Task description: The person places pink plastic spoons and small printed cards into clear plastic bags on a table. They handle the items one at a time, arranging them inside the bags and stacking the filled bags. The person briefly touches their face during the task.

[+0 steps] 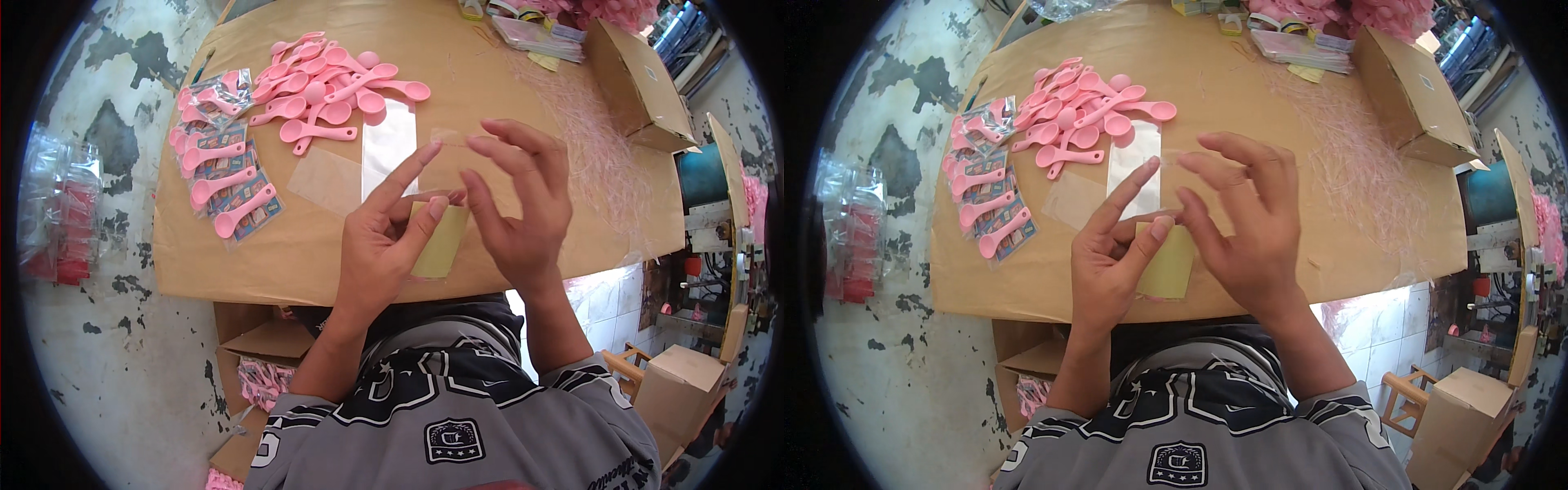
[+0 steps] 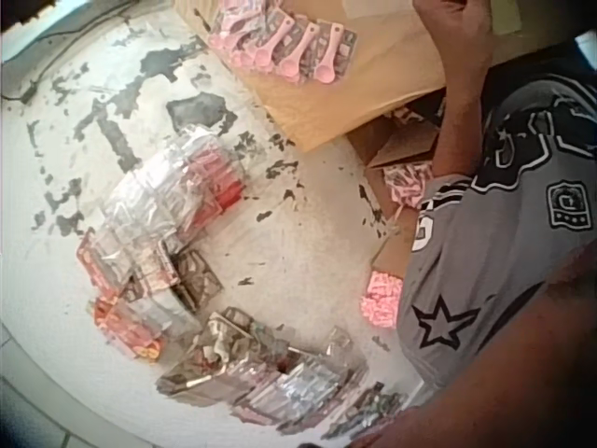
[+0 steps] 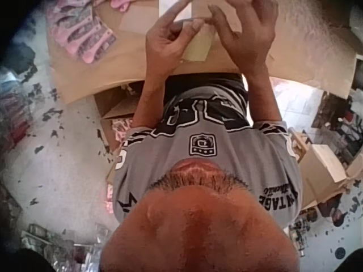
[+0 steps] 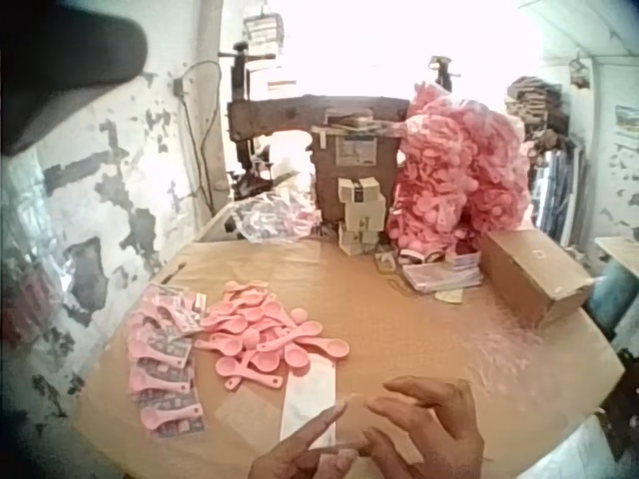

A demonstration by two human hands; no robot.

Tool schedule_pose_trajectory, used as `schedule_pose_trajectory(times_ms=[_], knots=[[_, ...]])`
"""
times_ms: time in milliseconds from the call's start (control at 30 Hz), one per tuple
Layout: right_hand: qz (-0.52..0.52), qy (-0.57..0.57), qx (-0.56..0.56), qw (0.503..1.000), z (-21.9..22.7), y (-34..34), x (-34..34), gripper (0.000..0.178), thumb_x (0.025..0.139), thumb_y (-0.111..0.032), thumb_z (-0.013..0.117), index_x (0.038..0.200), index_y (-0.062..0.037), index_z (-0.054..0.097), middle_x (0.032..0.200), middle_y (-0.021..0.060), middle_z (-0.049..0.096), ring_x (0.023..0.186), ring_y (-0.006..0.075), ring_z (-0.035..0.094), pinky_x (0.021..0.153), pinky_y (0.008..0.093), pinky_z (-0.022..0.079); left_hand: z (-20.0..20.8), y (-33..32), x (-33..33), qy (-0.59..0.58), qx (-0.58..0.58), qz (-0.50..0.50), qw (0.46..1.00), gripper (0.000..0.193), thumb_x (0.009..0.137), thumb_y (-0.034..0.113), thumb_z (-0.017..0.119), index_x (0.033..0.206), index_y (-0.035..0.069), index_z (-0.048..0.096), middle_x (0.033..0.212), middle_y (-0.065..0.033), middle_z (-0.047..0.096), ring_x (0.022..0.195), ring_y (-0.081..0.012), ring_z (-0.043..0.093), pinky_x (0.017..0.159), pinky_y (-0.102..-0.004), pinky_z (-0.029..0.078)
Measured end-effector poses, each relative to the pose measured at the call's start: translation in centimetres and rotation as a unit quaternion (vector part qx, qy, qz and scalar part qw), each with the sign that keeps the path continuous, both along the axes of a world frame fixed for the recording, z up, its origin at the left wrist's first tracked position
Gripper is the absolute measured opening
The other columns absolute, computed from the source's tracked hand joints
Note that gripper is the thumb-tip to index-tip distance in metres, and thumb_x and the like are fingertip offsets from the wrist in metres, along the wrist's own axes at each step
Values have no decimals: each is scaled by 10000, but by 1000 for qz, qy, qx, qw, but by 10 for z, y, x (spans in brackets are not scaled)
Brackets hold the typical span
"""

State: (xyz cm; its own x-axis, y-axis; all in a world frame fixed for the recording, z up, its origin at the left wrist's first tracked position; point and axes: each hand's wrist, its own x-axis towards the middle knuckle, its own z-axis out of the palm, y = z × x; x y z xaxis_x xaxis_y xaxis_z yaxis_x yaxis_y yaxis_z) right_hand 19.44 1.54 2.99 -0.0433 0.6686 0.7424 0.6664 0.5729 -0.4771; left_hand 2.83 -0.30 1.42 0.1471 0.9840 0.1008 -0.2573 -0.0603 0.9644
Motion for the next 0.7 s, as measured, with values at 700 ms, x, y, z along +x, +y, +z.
schedule_pose_trajectory(times_ms=[700], knots=[[107,520,-49,846,4,24,36,123,940,37,607,1045,-27,614,1053,127,690,908,172,653,794,345,537,1,-4,-11,-33,-80,-29,996,406,1041,104,640,1417,-26,556,1152,-196,761,1061,-180,731,882,-283,581]])
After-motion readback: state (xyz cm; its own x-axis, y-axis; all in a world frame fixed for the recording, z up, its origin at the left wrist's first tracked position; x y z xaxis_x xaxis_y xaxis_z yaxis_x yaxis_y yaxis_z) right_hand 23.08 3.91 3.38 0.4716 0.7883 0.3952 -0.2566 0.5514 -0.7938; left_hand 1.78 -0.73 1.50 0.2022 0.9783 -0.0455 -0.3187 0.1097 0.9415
